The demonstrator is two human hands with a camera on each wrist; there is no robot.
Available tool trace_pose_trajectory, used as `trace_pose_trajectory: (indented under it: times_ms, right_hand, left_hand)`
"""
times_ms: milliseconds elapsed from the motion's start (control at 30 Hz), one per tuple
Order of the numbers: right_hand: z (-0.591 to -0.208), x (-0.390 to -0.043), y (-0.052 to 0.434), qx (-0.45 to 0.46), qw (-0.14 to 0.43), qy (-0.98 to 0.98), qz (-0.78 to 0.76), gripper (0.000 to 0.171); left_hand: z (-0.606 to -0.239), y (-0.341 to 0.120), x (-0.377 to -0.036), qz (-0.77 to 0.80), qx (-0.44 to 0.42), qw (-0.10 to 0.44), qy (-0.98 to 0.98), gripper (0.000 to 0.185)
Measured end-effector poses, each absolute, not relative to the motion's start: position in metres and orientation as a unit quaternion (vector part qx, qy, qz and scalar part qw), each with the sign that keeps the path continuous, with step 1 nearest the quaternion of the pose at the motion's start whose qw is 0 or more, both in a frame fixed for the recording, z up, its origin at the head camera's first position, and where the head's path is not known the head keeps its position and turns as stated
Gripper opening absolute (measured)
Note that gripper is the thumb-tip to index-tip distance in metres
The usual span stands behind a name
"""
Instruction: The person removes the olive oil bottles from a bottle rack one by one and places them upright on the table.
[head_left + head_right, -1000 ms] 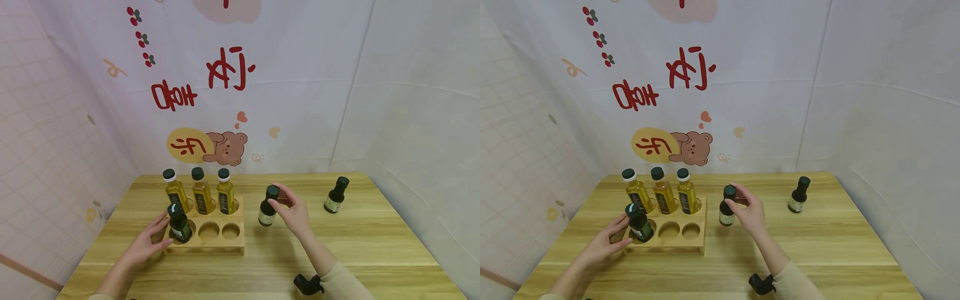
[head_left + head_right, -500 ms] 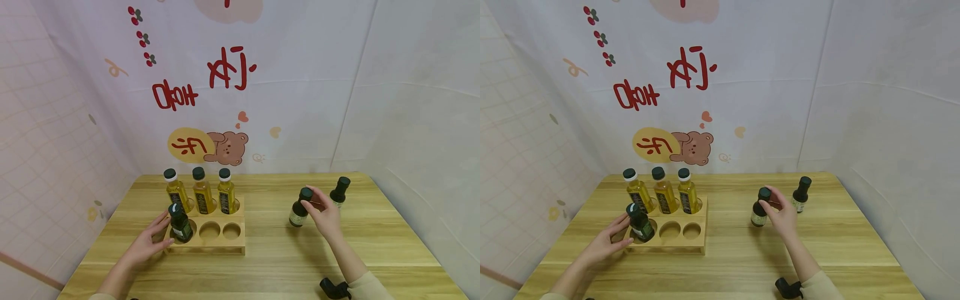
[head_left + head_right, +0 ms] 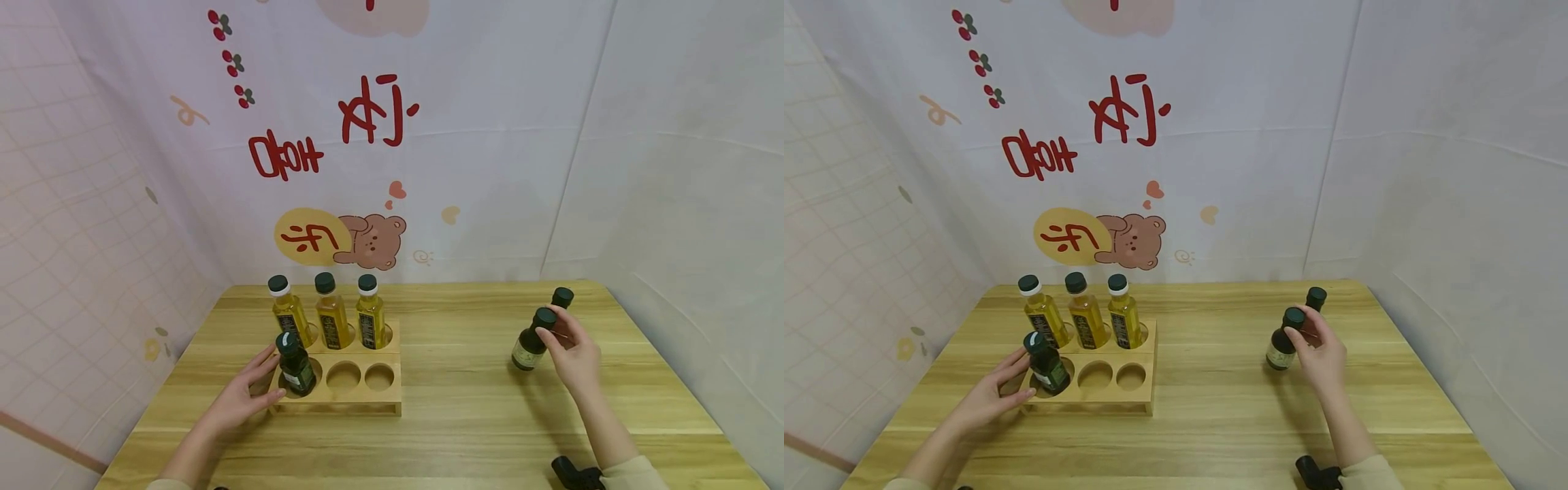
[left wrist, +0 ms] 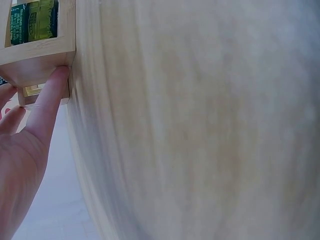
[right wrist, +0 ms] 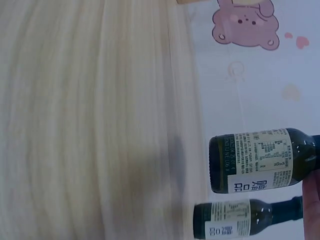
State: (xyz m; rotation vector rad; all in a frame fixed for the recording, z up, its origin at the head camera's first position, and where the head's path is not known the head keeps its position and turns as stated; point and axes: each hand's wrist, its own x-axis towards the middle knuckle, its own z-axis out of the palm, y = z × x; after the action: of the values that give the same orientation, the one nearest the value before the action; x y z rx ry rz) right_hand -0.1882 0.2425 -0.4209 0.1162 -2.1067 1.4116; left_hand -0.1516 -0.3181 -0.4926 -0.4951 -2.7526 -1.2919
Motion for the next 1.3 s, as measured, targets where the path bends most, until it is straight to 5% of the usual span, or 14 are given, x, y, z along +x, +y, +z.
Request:
trace_pose_trajectory:
  times_ms: [1300]
  right_hand:
    - [-0.456,-0.205,0.309,-0.055,0.290,-0.811,0.505,0.044]
  left_hand:
    - [-0.490,-0.318,-0.150,-0.408,-0.171,0.050,-0.895,0.067]
